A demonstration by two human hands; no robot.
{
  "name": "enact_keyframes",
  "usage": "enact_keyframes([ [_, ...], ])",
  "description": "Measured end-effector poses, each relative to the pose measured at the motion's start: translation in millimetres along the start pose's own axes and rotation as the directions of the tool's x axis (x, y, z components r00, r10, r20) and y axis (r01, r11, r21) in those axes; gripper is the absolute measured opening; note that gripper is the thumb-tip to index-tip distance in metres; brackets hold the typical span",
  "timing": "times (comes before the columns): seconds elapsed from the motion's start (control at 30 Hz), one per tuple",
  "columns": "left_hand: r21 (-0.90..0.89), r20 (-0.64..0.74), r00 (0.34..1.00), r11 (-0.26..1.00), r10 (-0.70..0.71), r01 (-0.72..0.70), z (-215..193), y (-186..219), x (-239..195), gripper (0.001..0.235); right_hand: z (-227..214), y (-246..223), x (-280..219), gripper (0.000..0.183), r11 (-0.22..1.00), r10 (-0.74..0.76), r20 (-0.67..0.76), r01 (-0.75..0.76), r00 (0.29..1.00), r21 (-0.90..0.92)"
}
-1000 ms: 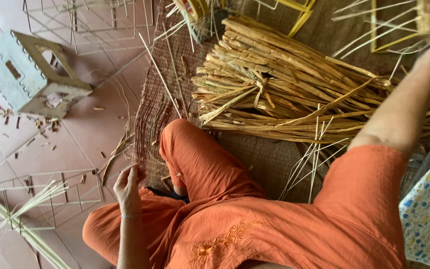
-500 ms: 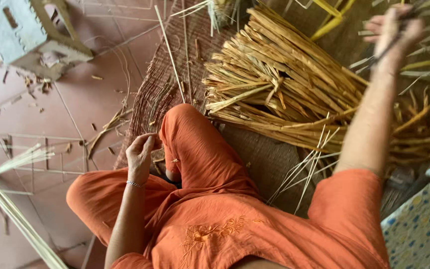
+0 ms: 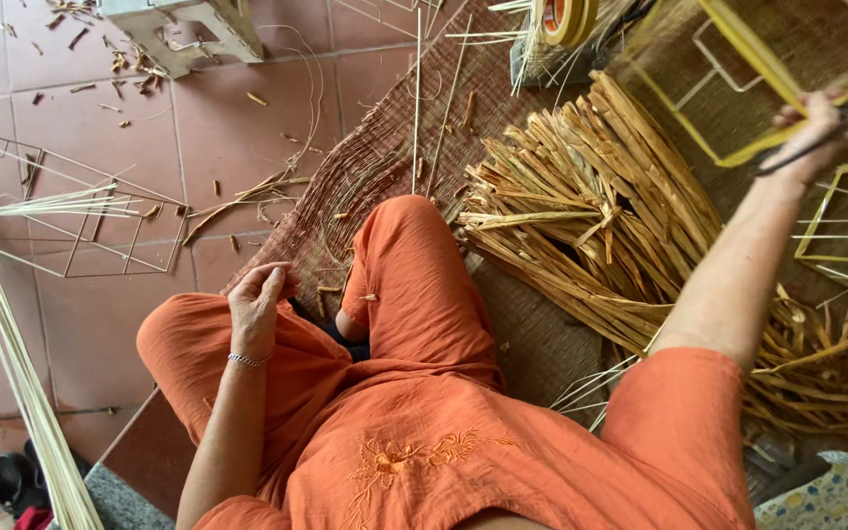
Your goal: The person sits on the floor and weaves a basket using dried plant strips. They use shears to trim excess material from the woven base and then proceed to interlace the strips into a yellow metal frame to form the basket's sides.
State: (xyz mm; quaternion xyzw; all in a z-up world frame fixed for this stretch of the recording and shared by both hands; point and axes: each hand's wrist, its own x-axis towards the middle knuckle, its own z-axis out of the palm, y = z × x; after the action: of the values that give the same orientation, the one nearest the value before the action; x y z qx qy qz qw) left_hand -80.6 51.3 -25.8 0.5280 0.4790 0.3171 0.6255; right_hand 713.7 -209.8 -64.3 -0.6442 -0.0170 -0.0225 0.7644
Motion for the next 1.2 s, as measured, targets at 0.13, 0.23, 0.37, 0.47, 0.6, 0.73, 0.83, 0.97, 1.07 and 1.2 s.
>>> enact_keyframes([
  [0.13, -0.003, 0.021, 1.000, 1.000, 0.000, 0.001, 6.0, -11.1, 12.1, 0.022, -21.5, -29.6, 7.0, 0.010, 0.994, -0.096, -0.039, 0.094, 0.995, -0.057],
  [0.23, 0.006, 0.052, 0.998, 1.000, 0.025, -0.025, 10.8, -14.9, 15.9, 0.022, -38.1, -54.5, -4.7, 0.005, 0.988, -0.133, -0.073, 0.127, 0.988, -0.087],
  [0.37, 0.025, 0.071, 0.997, 0.999, 0.032, -0.034, 10.2, -14.7, 19.4, 0.022, -73.1, -87.9, -76.8, 0.015, 0.909, -0.416, -0.097, 0.413, 0.904, -0.049],
  [0.47, 0.036, 0.069, 0.997, 0.998, 0.040, -0.042, 6.8, -17.1, 18.2, 0.022, -81.0, -142.9, -157.5, 0.018, 0.783, -0.613, -0.121, 0.580, 0.780, -0.225],
  [0.6, -0.039, 0.081, 0.995, 0.997, 0.063, -0.060, 1.2, -20.3, 19.0, 0.021, -79.2, -203.4, -251.2, 0.025, 0.702, -0.712, -0.198, 0.695, 0.674, -0.156],
  [0.73, -0.049, 0.096, 0.990, 0.994, 0.103, -0.099, 1.1, -13.7, 16.6, 0.021, -96.0, -232.3, -307.5, 0.033, 0.682, -0.720, -0.099, 0.726, 0.687, 0.082],
  [0.83, -0.117, 0.081, 0.984, 0.982, 0.158, -0.148, -0.6, 1.1, 16.2, 0.020, -115.6, -229.2, -302.5, 0.036, 0.760, -0.555, 0.081, 0.465, 0.828, 0.455],
  [0.97, -0.071, 0.100, 0.881, 0.887, 0.462, -0.456, -10.2, 40.1, 30.6, 0.051, -112.7, -203.0, -269.8, 0.025, 0.725, -0.309, 0.525, -0.160, 0.793, 0.670],
  [1.07, 0.144, 0.026, 0.776, 0.766, 0.630, -0.626, -15.3, 88.9, 59.7, 0.041, -58.4, -160.5, -261.8, 0.027, 0.598, -0.260, 0.817, -0.578, 0.514, 0.555],
  [1.2, 0.326, -0.010, 0.657, 0.623, 0.754, -0.711, -32.1, 140.8, 98.6, 0.029, 34.1, -115.8, -289.9, 0.037, 0.307, -0.241, 0.954, -0.918, 0.180, 0.251],
])
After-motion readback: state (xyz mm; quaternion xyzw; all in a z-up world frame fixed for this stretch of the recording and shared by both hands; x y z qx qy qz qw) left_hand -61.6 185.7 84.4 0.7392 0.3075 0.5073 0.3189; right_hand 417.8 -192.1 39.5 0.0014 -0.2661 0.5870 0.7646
